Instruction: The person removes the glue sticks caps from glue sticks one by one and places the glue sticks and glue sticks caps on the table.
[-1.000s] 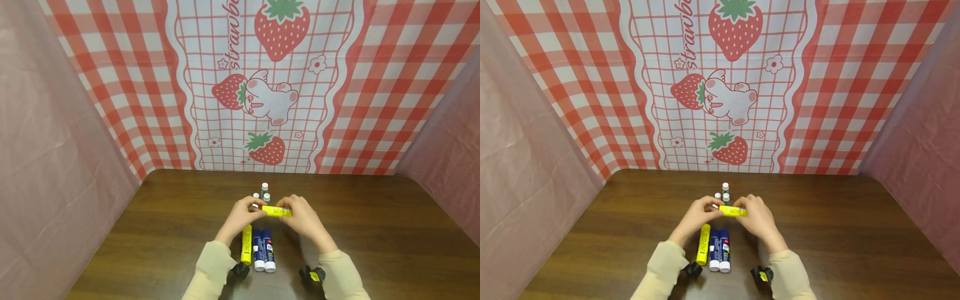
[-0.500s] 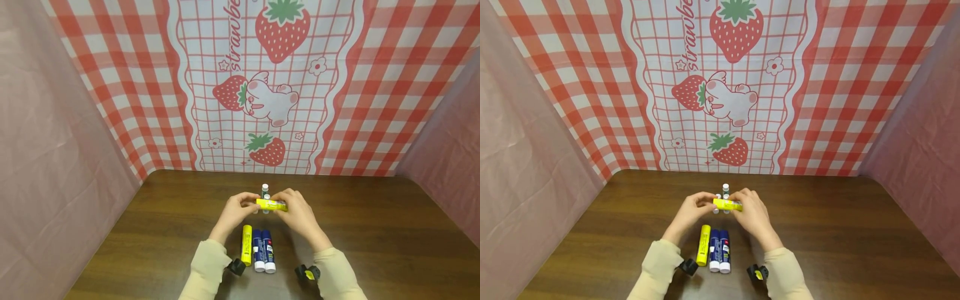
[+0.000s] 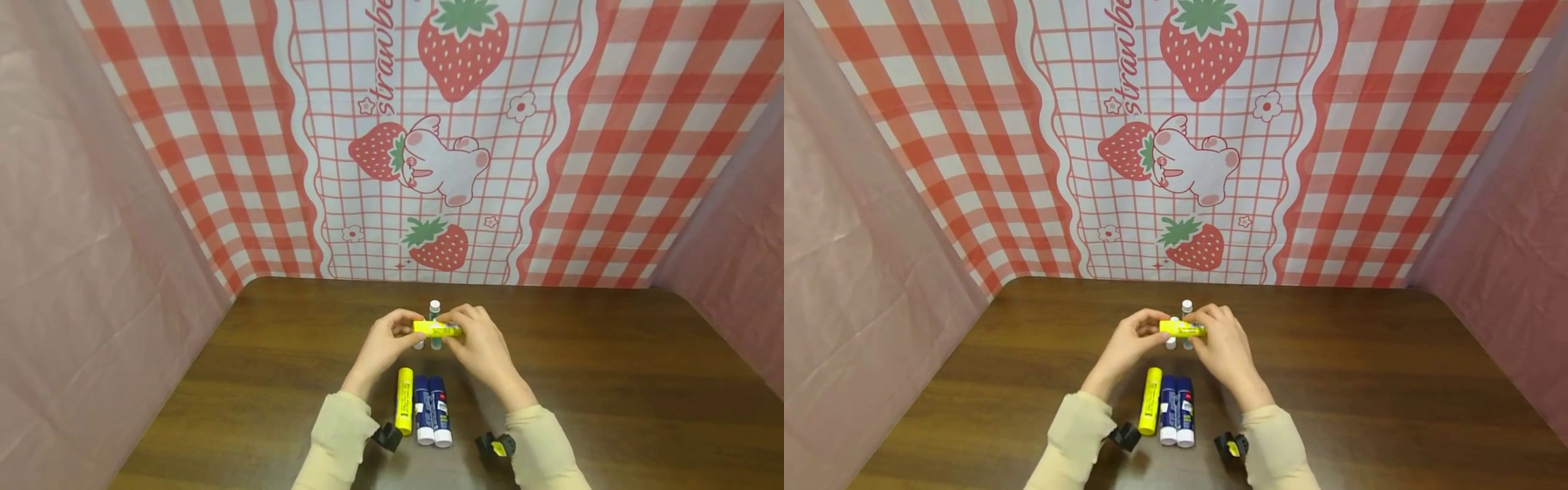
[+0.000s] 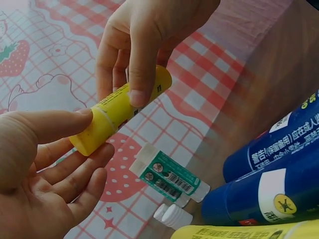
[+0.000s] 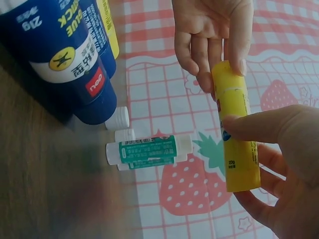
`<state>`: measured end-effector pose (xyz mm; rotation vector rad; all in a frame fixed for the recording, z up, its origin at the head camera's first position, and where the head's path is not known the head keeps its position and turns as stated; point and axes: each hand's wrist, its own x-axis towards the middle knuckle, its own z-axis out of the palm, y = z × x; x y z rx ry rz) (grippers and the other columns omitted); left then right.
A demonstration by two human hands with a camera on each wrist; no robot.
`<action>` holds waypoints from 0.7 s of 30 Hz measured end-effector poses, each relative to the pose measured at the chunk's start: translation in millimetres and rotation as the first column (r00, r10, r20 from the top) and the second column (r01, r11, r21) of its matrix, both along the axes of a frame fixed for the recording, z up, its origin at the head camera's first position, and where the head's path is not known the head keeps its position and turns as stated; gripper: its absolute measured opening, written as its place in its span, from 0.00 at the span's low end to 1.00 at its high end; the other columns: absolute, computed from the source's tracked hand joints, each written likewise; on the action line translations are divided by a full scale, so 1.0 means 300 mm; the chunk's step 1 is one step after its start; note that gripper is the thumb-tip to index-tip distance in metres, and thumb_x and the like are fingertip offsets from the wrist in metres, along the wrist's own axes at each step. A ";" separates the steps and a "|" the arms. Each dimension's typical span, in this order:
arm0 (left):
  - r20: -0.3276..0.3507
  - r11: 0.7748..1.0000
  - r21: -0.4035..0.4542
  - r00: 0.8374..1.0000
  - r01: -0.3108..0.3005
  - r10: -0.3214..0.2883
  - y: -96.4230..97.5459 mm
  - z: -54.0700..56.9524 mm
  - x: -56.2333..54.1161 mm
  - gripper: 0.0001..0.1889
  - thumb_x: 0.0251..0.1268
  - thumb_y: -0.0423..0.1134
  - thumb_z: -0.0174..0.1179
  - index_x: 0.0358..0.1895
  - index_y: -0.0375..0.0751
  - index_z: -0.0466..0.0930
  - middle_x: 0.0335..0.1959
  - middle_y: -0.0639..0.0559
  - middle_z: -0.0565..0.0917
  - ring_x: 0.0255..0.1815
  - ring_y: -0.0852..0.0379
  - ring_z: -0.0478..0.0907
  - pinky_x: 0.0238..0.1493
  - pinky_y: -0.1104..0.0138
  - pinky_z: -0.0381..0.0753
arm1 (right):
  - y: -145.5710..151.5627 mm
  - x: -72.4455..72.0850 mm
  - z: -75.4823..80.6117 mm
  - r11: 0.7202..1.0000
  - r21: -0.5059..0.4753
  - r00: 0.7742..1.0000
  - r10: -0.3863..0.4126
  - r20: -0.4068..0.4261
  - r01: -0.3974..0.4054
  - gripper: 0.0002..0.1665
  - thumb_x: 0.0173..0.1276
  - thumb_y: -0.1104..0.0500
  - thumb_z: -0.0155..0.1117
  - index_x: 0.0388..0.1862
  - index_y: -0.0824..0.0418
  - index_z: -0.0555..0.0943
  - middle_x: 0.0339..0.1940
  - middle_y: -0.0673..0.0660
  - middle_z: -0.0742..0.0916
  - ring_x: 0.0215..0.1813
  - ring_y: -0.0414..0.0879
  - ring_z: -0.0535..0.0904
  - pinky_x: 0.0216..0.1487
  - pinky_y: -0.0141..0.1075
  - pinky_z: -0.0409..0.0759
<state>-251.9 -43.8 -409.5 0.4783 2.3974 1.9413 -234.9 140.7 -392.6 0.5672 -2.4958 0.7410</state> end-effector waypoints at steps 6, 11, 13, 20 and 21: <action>-0.002 1.000 0.016 1.000 -0.004 0.004 0.002 0.041 0.031 0.14 0.56 0.32 0.61 0.47 0.34 0.77 0.43 0.39 0.81 0.41 0.50 0.78 0.38 0.69 0.76 | 0.004 -0.001 -0.003 1.000 -0.005 1.000 0.010 0.004 -0.010 0.17 0.48 0.64 0.72 0.38 0.54 0.83 0.38 0.50 0.81 0.42 0.45 0.71 0.38 0.39 0.74; -0.010 1.000 0.010 1.000 -0.007 0.008 0.003 0.088 0.064 0.14 0.56 0.31 0.60 0.46 0.31 0.77 0.42 0.38 0.81 0.41 0.48 0.78 0.38 0.70 0.76 | 0.008 -0.004 -0.001 1.000 -0.011 1.000 0.017 0.003 -0.017 0.17 0.48 0.64 0.72 0.38 0.54 0.83 0.38 0.49 0.81 0.42 0.45 0.71 0.38 0.39 0.73; -0.010 1.000 0.012 1.000 -0.007 0.007 0.003 0.094 0.067 0.14 0.56 0.30 0.60 0.46 0.31 0.77 0.42 0.37 0.81 0.40 0.48 0.77 0.38 0.70 0.76 | 0.010 -0.006 -0.001 1.000 -0.011 1.000 0.019 0.002 -0.019 0.16 0.48 0.63 0.72 0.38 0.54 0.83 0.38 0.49 0.81 0.42 0.45 0.71 0.38 0.39 0.73; -0.006 1.000 0.017 1.000 -0.002 0.002 0.002 0.097 0.069 0.13 0.56 0.30 0.60 0.45 0.31 0.77 0.41 0.37 0.81 0.39 0.50 0.77 0.37 0.70 0.76 | 0.011 -0.008 -0.007 1.000 -0.015 1.000 0.025 0.002 -0.025 0.17 0.48 0.64 0.72 0.38 0.54 0.83 0.38 0.49 0.82 0.42 0.44 0.71 0.38 0.39 0.73; -0.007 1.000 0.016 1.000 0.000 0.001 0.002 0.096 0.069 0.13 0.56 0.30 0.60 0.45 0.31 0.77 0.41 0.37 0.81 0.39 0.50 0.77 0.37 0.70 0.76 | 0.010 -0.008 -0.008 1.000 -0.015 1.000 0.025 0.002 -0.025 0.17 0.48 0.64 0.72 0.38 0.54 0.83 0.38 0.49 0.82 0.42 0.44 0.71 0.38 0.39 0.73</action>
